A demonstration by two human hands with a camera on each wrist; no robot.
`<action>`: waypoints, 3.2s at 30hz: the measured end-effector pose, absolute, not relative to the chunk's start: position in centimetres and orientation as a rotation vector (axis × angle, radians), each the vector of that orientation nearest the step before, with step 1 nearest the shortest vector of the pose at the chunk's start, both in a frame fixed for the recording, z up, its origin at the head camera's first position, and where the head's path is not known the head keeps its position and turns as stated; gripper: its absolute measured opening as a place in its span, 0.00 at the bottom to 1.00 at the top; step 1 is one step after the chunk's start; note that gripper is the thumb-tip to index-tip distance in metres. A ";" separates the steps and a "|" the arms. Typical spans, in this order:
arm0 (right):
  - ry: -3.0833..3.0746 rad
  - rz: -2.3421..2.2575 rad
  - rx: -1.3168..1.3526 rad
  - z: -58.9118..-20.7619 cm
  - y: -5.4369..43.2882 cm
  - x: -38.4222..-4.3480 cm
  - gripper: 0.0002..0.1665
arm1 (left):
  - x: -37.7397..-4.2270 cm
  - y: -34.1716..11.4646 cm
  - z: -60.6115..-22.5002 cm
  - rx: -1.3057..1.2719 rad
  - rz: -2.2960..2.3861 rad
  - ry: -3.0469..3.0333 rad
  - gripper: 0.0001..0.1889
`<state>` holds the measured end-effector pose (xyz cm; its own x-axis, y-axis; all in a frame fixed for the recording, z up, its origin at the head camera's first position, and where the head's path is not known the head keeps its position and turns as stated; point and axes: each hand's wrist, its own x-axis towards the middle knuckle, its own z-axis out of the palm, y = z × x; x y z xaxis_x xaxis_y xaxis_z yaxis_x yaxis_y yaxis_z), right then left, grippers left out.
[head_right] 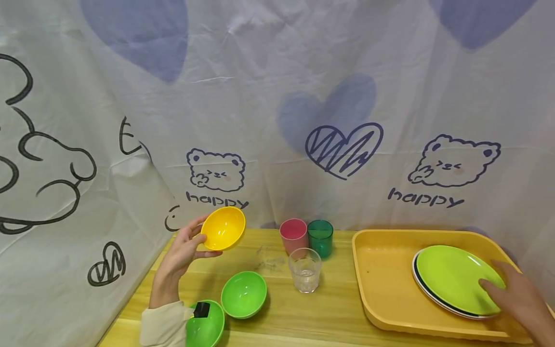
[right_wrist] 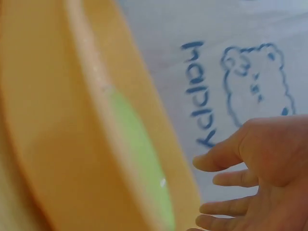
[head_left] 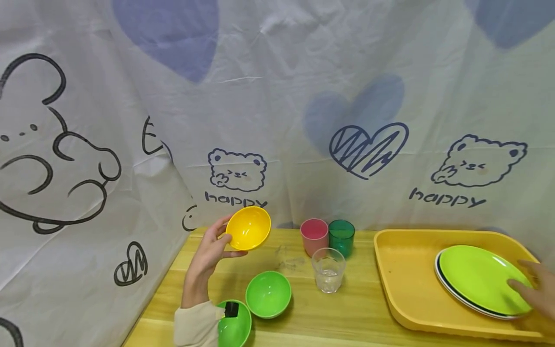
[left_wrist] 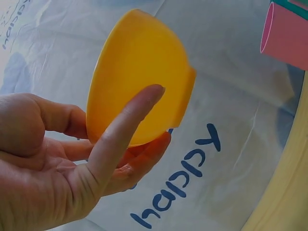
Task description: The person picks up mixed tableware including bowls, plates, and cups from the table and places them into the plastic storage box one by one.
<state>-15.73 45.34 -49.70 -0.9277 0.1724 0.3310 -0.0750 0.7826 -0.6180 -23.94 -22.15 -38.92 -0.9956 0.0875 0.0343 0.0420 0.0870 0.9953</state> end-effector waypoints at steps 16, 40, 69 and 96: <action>-2.606 1.108 -0.207 -41.8 36.4 -17.5 0.42 | -23.6 -21.7 -39.8 0.147 2.127 2.258 0.31; -2.535 1.199 0.009 -42.6 30.9 -18.8 0.40 | -24.3 -19.3 -40.4 0.245 2.138 2.191 0.32; -2.473 1.384 0.223 -42.6 24.1 -18.8 0.35 | -24.2 -15.7 -41.4 0.347 1.971 2.179 0.32; -2.540 1.408 0.348 -43.4 20.2 -18.5 0.33 | -23.9 -13.3 -42.1 0.536 1.857 2.122 0.30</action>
<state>-18.49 20.20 -43.38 -0.9486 -0.1010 0.2999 -0.3079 0.5137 -0.8008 -23.87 -13.32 -42.08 -0.8952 0.4440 0.0394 0.0979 0.1096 0.9891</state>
